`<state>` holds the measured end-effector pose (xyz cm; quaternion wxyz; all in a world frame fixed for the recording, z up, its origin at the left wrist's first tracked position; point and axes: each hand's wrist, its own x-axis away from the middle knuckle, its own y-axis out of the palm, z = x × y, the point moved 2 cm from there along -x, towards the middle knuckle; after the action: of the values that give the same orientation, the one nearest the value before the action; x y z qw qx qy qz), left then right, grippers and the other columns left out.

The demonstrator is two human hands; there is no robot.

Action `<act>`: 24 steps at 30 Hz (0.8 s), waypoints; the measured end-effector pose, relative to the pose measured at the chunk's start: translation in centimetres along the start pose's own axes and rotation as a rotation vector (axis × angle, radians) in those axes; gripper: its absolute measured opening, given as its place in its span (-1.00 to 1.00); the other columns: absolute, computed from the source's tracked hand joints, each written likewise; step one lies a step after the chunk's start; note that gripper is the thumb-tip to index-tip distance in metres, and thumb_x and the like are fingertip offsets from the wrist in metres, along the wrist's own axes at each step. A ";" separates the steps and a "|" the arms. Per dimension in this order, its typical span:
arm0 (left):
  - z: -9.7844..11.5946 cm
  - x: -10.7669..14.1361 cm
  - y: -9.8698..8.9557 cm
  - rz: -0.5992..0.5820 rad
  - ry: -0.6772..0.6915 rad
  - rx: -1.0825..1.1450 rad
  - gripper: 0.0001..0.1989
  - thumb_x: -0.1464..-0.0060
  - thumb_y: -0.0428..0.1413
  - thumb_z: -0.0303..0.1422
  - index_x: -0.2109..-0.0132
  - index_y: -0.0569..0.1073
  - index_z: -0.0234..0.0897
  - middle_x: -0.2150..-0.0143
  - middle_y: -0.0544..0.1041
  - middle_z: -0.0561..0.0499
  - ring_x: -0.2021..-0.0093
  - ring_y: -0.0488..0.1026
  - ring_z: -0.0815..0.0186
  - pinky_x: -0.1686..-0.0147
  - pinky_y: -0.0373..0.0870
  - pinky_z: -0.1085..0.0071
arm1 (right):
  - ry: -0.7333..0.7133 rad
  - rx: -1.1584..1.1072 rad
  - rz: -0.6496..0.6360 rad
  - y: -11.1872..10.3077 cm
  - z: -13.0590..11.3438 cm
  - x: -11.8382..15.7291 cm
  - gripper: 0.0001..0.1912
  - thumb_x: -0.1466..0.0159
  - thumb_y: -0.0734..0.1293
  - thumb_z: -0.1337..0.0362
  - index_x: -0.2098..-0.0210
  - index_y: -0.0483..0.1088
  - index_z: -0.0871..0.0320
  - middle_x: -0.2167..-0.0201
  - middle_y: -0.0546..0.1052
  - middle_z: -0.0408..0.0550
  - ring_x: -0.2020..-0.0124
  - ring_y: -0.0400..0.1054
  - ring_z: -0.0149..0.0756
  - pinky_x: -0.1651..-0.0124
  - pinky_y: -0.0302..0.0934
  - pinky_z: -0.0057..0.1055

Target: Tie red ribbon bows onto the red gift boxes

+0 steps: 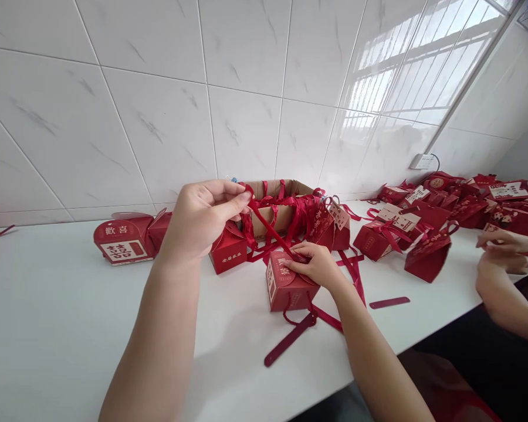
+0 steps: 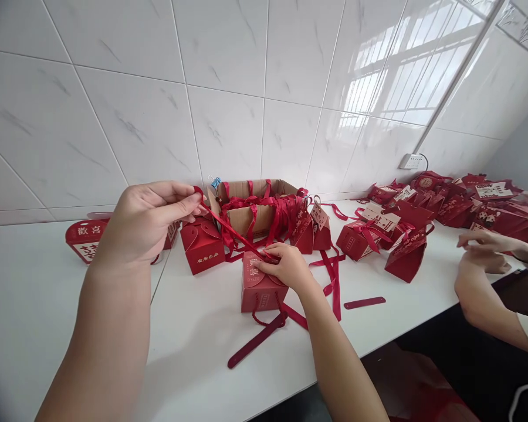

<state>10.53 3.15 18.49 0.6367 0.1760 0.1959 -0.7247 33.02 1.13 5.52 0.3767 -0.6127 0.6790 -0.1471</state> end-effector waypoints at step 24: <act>-5.5 1.4 7.3 -0.949 -0.156 -1.037 -0.84 -0.11 -0.01 -0.26 0.21 0.35 -0.23 0.11 0.44 -0.08 0.31 0.41 0.22 0.44 0.25 0.36 | 0.008 -0.143 -0.082 -2.7 1.5 1.0 -0.68 -0.17 0.37 0.00 0.28 0.55 0.12 0.49 0.35 -0.15 0.50 0.11 -0.44 0.47 0.03 -0.44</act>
<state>17.67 3.97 12.60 0.2659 -0.3068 0.5253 -0.7478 36.04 0.03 5.98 0.3229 -0.6647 0.6637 -0.1161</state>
